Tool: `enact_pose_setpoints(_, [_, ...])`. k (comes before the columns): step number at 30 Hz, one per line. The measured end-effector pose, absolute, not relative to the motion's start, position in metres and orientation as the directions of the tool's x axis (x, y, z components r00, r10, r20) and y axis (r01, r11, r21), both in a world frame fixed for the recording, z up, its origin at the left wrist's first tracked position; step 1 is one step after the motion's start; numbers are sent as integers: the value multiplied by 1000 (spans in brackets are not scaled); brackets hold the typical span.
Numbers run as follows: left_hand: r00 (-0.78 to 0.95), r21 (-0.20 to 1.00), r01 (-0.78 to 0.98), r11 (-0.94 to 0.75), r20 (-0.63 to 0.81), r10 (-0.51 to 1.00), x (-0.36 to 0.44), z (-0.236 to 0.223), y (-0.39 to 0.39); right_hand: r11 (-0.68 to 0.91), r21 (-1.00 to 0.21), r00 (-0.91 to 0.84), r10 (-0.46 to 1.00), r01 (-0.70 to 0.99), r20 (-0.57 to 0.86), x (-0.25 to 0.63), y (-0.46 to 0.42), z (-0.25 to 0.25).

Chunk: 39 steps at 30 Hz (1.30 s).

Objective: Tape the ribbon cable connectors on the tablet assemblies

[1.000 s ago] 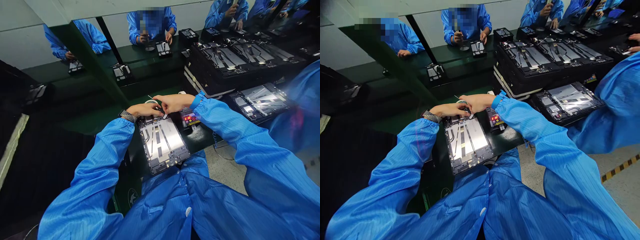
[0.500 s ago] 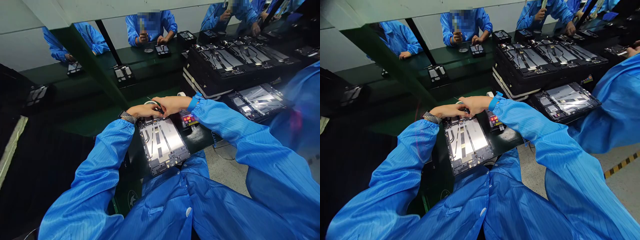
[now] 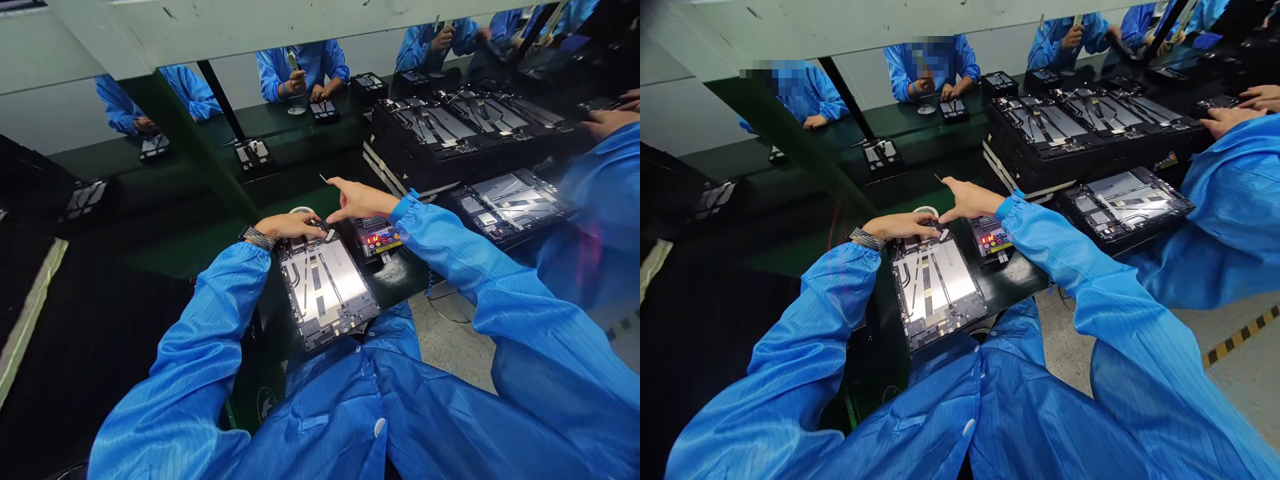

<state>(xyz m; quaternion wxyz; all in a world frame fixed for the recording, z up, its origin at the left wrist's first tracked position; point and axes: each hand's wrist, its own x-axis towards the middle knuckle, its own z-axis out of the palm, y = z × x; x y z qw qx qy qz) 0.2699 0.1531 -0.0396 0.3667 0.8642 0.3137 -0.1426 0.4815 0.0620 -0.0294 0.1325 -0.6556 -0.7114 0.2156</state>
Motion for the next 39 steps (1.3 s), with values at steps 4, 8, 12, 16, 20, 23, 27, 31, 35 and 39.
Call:
enact_pose_setpoints(4, [786,566,616,-548,-488,379,270,-36,151,48,-528,-141,981,848,-136,483,55,-45])
enact_pose_setpoints(8, [731,528,677,-512,-559,390,274,-35,149,-38,-535,-57,985,844,-161,485,56,-54])
enact_pose_setpoints(12, [708,485,697,-528,-580,402,281,-39,151,-22,-575,-55,992,818,-116,487,55,-59])
enact_pose_setpoints(16, [798,586,601,-544,-406,445,267,-34,155,38,-556,-74,996,830,-42,480,45,-56])
enact_pose_setpoints(20, [823,826,360,-433,-63,564,215,-26,155,231,-664,-146,973,712,181,450,30,-45])
enact_pose_setpoints(23, [681,901,238,-362,111,724,170,-40,145,351,-741,-299,931,573,209,417,25,-44])
enact_pose_setpoints(27, [553,945,188,-269,124,824,141,-85,117,334,-811,-373,914,480,156,385,34,-52])
enact_pose_setpoints(31, [509,969,157,-190,86,857,143,-121,89,326,-817,-380,914,476,144,379,45,-57])
enact_pose_setpoints(35, [466,983,97,-157,95,880,149,-133,77,328,-793,-395,910,513,121,383,44,-53])
enact_pose_setpoints(39, [447,989,62,-135,94,890,152,-136,77,315,-802,-434,898,507,78,384,39,-52])
